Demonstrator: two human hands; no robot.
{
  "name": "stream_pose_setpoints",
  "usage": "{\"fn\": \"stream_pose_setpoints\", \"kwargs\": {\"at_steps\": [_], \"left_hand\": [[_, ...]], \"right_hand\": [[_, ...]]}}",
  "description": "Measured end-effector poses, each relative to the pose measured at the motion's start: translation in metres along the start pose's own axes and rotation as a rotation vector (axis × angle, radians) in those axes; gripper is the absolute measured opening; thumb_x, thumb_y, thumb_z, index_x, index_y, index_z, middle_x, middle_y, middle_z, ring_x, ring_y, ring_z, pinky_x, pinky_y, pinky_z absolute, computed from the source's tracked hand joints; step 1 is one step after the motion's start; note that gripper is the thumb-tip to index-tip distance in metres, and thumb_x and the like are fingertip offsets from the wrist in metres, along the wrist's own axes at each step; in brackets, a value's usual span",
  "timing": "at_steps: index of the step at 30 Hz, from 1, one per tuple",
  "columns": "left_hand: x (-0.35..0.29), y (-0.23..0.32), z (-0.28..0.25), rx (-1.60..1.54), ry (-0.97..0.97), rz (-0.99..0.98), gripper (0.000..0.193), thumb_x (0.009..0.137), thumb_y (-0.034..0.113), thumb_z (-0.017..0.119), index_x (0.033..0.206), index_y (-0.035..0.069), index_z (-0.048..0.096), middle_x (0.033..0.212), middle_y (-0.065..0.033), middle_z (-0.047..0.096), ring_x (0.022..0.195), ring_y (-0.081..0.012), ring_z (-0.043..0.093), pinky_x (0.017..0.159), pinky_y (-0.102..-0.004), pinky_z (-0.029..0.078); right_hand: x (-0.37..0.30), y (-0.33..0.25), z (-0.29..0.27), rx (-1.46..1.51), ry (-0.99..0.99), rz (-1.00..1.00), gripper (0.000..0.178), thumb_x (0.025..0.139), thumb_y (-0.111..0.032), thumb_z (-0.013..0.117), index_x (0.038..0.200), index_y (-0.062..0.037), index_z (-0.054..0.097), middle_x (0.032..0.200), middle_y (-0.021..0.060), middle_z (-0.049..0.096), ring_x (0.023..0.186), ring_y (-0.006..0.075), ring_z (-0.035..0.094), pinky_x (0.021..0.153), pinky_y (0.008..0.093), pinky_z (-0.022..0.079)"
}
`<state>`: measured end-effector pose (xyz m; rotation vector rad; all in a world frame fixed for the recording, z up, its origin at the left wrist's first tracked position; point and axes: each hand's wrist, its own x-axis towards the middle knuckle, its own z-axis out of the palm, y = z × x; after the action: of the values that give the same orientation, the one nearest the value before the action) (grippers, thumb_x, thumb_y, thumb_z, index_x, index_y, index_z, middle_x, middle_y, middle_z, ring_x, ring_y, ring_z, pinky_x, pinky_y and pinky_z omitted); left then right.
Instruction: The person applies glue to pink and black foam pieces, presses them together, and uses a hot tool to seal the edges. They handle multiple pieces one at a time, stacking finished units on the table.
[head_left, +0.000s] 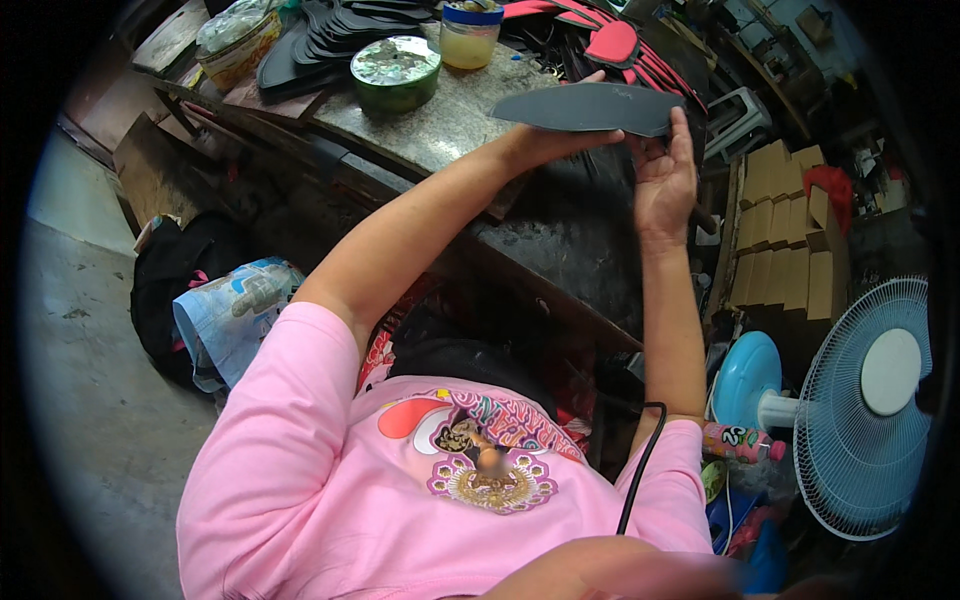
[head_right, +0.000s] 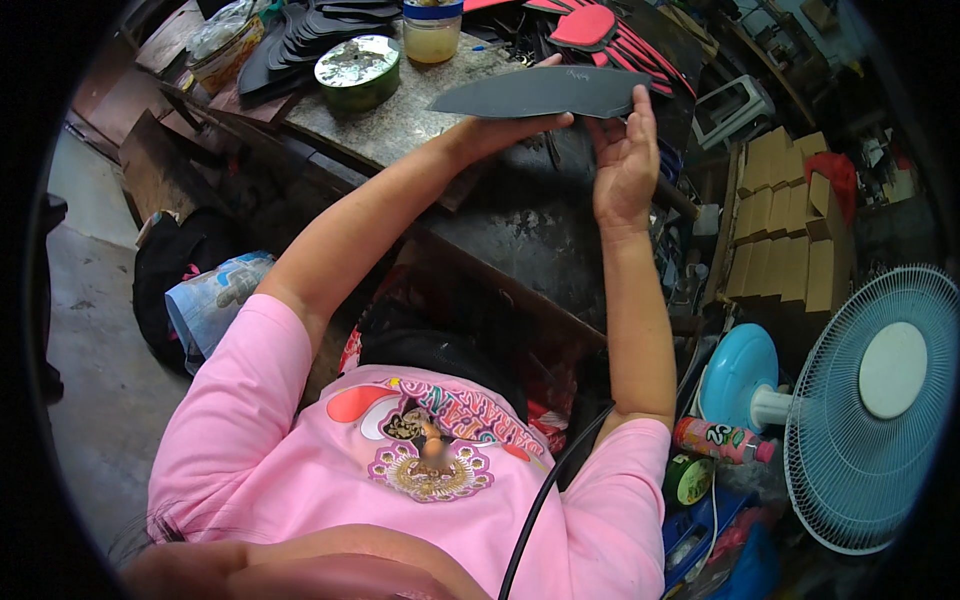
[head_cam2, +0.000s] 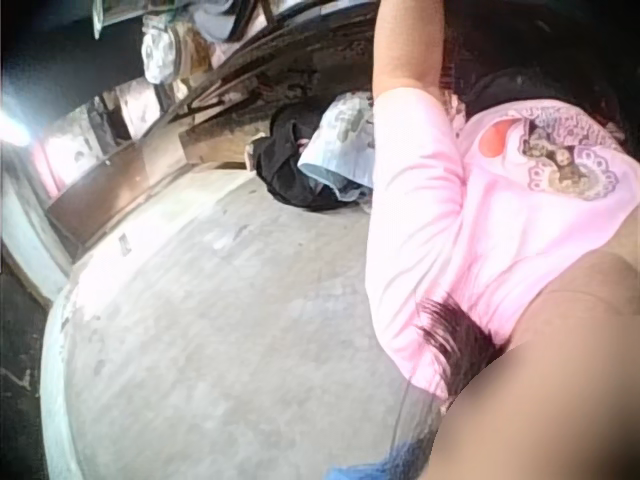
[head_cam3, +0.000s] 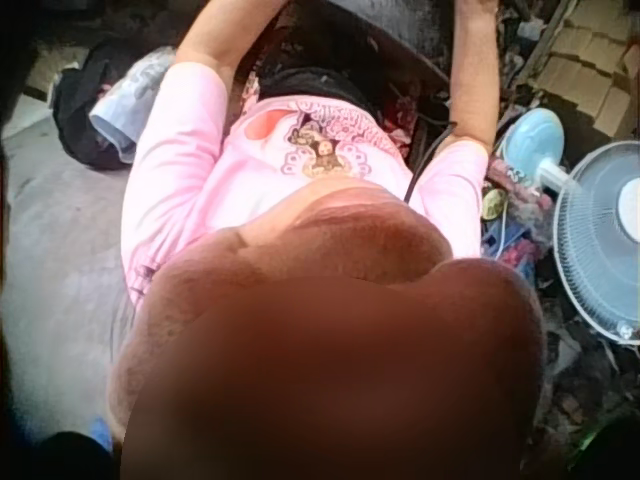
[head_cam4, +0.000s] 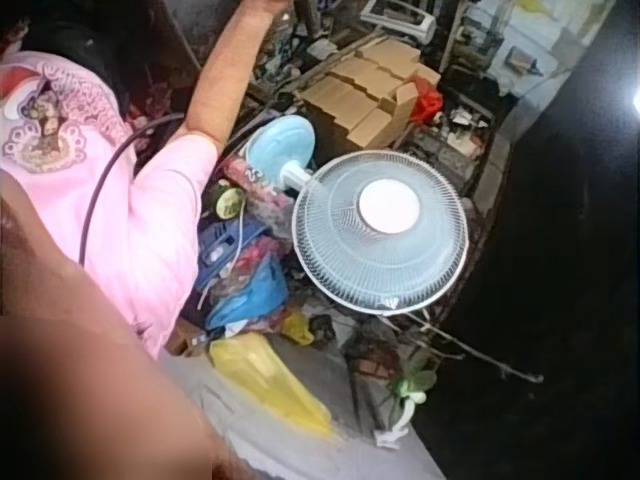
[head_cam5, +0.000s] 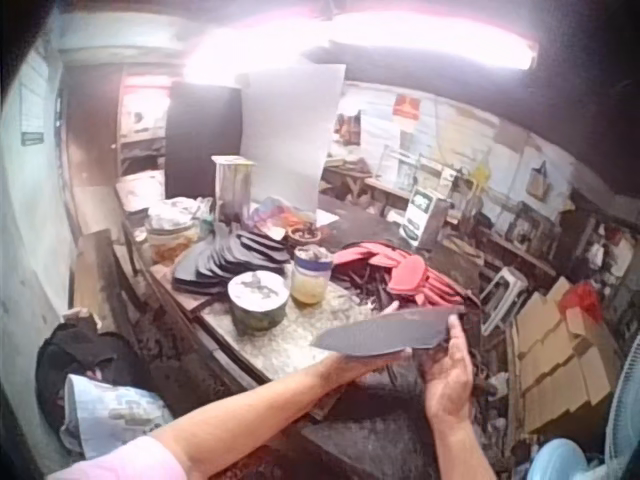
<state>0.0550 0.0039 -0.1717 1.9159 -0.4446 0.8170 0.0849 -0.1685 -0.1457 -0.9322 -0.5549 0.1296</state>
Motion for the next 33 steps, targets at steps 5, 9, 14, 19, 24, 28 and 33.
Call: {"fn": "stream_pose_setpoints", "kwargs": {"at_steps": [5, 9, 14, 19, 24, 28, 33], "left_hand": [[-0.001, 0.005, -0.004, 0.156, -0.085, 0.059, 0.103, 0.076, 0.035, 0.084, 0.151, 0.001, 0.023, 0.123, -0.0116, 0.06, 0.122, -0.0209, 0.052, 0.108, -0.0351, 0.037], [-0.008, 0.006, -0.004, -0.12, -0.09, -0.093, 0.112, 0.074, 0.033, 0.085, 0.153, 0.003, 0.012, 0.118, -0.0101, 0.061, 0.113, -0.0201, 0.057, 0.105, -0.0358, 0.041], [-0.007, 0.0, -0.005, -0.721, 0.154, -0.321, 0.06, 0.082, 0.013, 0.068, 0.136, -0.001, 0.045, 0.1, -0.0056, 0.066, 0.091, -0.0127, 0.064, 0.077, -0.0287, 0.055], [-0.005, -0.004, -0.009, -0.633, 0.19, -0.427, 0.034, 0.081, 0.014, 0.061, 0.112, 0.004, 0.066, 0.088, -0.0034, 0.066, 0.075, -0.0127, 0.063, 0.062, -0.025, 0.051], [-0.011, -0.004, -0.007, -0.544, -0.109, -0.464, 0.038, 0.08, 0.018, 0.065, 0.115, 0.003, 0.065, 0.087, -0.0043, 0.066, 0.066, -0.0104, 0.061, 0.05, -0.0228, 0.045], [-0.006, -0.009, -0.004, -0.666, -0.11, -0.51, 0.037, 0.088, 0.027, 0.068, 0.113, 0.001, 0.063, 0.089, -0.0055, 0.065, 0.066, -0.0106, 0.063, 0.055, -0.0242, 0.051], [-0.008, -0.011, -0.004, -0.479, -0.279, -0.421, 0.034, 0.09, 0.027, 0.068, 0.112, 0.001, 0.064, 0.098, -0.0064, 0.067, 0.079, -0.0122, 0.066, 0.064, -0.0265, 0.055]], "right_hand": [[-0.011, 0.013, -0.017, -0.072, -0.064, 0.001, 0.049, 0.102, -0.022, 0.04, 0.146, 0.0009, 0.034, 0.134, 0.0123, 0.051, 0.117, 0.0201, 0.054, 0.102, 0.0396, 0.045], [-0.015, 0.017, -0.018, -0.238, -0.095, 0.056, 0.049, 0.103, -0.028, 0.041, 0.143, 0.0011, 0.039, 0.129, 0.0096, 0.055, 0.112, 0.0184, 0.057, 0.101, 0.0363, 0.044], [-0.015, 0.016, -0.022, -0.449, -0.058, 0.025, 0.032, 0.101, -0.022, 0.05, 0.125, -0.0031, 0.061, 0.103, 0.0025, 0.064, 0.088, 0.0098, 0.061, 0.079, 0.0257, 0.051], [-0.013, 0.008, -0.025, -0.739, 0.17, -0.124, 0.021, 0.097, -0.019, 0.058, 0.113, -0.008, 0.068, 0.078, -0.0051, 0.057, 0.067, 0.0017, 0.049, 0.06, 0.018, 0.042], [-0.017, 0.013, -0.021, -0.35, -0.149, 0.248, 0.025, 0.093, -0.017, 0.063, 0.113, -0.0009, 0.063, 0.096, 0.0006, 0.064, 0.084, 0.0061, 0.059, 0.075, 0.0198, 0.047], [-0.015, 0.016, -0.023, -0.284, -0.065, 0.35, 0.029, 0.091, -0.013, 0.065, 0.116, -0.002, 0.056, 0.103, 0.0052, 0.066, 0.082, 0.0111, 0.065, 0.068, 0.022, 0.053], [-0.011, 0.014, -0.031, -0.232, 0.082, 0.223, 0.036, 0.087, -0.014, 0.071, 0.117, -0.0052, 0.052, 0.096, 0.0061, 0.067, 0.073, 0.0126, 0.066, 0.054, 0.0236, 0.052]]}}
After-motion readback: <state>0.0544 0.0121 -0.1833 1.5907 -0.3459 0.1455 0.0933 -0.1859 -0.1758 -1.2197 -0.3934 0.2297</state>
